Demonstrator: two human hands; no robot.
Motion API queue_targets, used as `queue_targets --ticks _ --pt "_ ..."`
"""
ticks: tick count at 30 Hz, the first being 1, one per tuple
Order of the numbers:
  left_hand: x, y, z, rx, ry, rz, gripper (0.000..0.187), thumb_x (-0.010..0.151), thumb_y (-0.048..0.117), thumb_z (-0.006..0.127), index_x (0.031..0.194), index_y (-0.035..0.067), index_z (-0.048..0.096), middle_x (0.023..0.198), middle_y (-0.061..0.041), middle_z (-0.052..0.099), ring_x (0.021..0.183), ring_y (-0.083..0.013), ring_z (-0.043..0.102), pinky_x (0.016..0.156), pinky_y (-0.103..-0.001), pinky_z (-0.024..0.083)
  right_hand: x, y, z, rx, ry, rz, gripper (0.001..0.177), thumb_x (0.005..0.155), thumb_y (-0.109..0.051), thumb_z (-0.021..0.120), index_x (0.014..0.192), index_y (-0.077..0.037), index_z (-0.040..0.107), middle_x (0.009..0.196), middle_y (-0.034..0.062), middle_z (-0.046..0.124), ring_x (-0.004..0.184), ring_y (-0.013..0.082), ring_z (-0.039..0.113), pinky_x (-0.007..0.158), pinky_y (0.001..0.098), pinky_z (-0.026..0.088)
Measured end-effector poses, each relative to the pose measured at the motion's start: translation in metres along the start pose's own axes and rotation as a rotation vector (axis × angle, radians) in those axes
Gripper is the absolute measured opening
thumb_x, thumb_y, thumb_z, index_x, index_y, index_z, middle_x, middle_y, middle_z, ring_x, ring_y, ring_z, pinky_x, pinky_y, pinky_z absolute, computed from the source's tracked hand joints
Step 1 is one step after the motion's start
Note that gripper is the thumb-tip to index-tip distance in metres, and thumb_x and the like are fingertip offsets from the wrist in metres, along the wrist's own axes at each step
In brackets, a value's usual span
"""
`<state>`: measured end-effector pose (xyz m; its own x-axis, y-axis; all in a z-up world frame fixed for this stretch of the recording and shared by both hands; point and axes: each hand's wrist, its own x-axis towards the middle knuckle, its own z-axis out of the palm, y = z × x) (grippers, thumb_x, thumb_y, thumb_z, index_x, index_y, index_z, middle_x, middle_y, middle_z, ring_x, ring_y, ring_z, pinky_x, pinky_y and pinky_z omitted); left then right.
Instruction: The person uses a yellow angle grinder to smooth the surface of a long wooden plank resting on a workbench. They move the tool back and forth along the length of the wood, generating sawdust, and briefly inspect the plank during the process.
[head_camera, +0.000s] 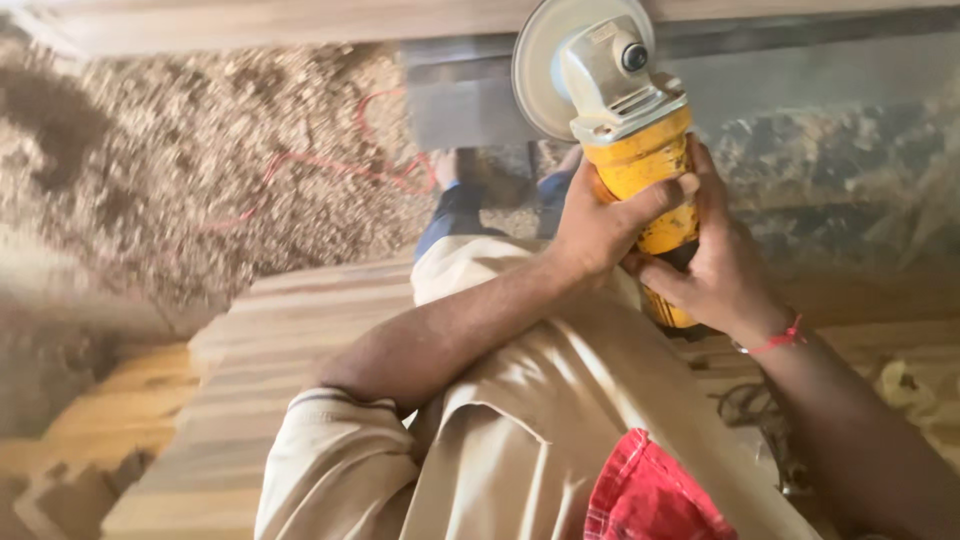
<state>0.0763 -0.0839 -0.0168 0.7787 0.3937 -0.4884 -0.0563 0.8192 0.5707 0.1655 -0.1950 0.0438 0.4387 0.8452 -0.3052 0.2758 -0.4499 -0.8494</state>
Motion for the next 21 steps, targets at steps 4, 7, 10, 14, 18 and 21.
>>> queue_targets --ticks 4,7,10,14,18,21 --pt "-0.018 0.051 -0.052 0.003 0.002 0.047 0.041 0.094 0.008 0.078 0.13 -0.002 0.06 0.114 -0.011 0.072 0.101 -0.0209 0.071 0.09 -0.038 0.061 0.033 -0.041 0.045 -0.106 -0.06 -0.086 0.112 0.079 -0.014 0.081 0.166 -0.005 0.012 0.152 0.0255 0.053 0.137 0.0365 0.061 0.11 0.0443 0.051" --pt "-0.035 0.087 -0.082 -0.055 0.044 0.079 0.043 0.094 0.008 0.078 0.13 -0.001 0.059 0.115 -0.011 0.071 0.103 -0.0206 0.071 0.091 -0.038 0.061 0.056 -0.068 0.077 -0.141 -0.159 0.122 0.115 0.078 -0.021 0.08 0.166 -0.009 0.008 0.14 0.0223 0.062 0.122 0.036 0.066 0.101 0.0439 0.055" --pt "-0.043 0.117 -0.108 -0.082 0.076 0.129 0.042 0.094 0.009 0.078 0.13 -0.002 0.059 0.115 -0.011 0.071 0.103 -0.0209 0.071 0.091 -0.038 0.061 0.077 -0.092 0.104 -0.164 -0.198 0.008 0.114 0.078 -0.021 0.081 0.165 -0.01 0.008 0.143 0.025 0.06 0.122 0.0391 0.067 0.1 0.0462 0.056" --pt "-0.054 0.145 -0.142 -0.132 0.125 0.169 0.042 0.092 0.009 0.079 0.128 -0.002 0.059 0.113 -0.011 0.07 0.101 -0.0216 0.071 0.089 -0.039 0.062 0.101 -0.118 0.134 -0.147 -0.259 -0.093 0.113 0.079 -0.018 0.081 0.166 -0.01 0.009 0.146 0.0261 0.059 0.125 0.04 0.067 0.104 0.0458 0.055" --pt "-0.065 0.17 -0.177 -0.13 0.181 0.224 0.039 0.094 0.01 0.077 0.127 -0.002 0.059 0.111 -0.011 0.07 0.1 -0.0221 0.071 0.09 -0.039 0.062 0.124 -0.142 0.165 -0.171 -0.322 -0.111 0.116 0.079 -0.02 0.081 0.166 -0.011 0.005 0.151 0.0262 0.053 0.12 0.0393 0.068 0.103 0.0426 0.058" --pt "-0.081 0.192 -0.194 -0.177 0.143 0.266 0.035 0.098 0.009 0.074 0.127 -0.003 0.059 0.112 -0.012 0.069 0.1 -0.0232 0.07 0.091 -0.039 0.06 0.135 -0.158 0.185 -0.162 -0.416 -0.023 0.116 0.081 -0.027 0.08 0.166 -0.011 0.002 0.145 0.0223 0.057 0.118 0.036 0.069 0.102 0.04 0.059"
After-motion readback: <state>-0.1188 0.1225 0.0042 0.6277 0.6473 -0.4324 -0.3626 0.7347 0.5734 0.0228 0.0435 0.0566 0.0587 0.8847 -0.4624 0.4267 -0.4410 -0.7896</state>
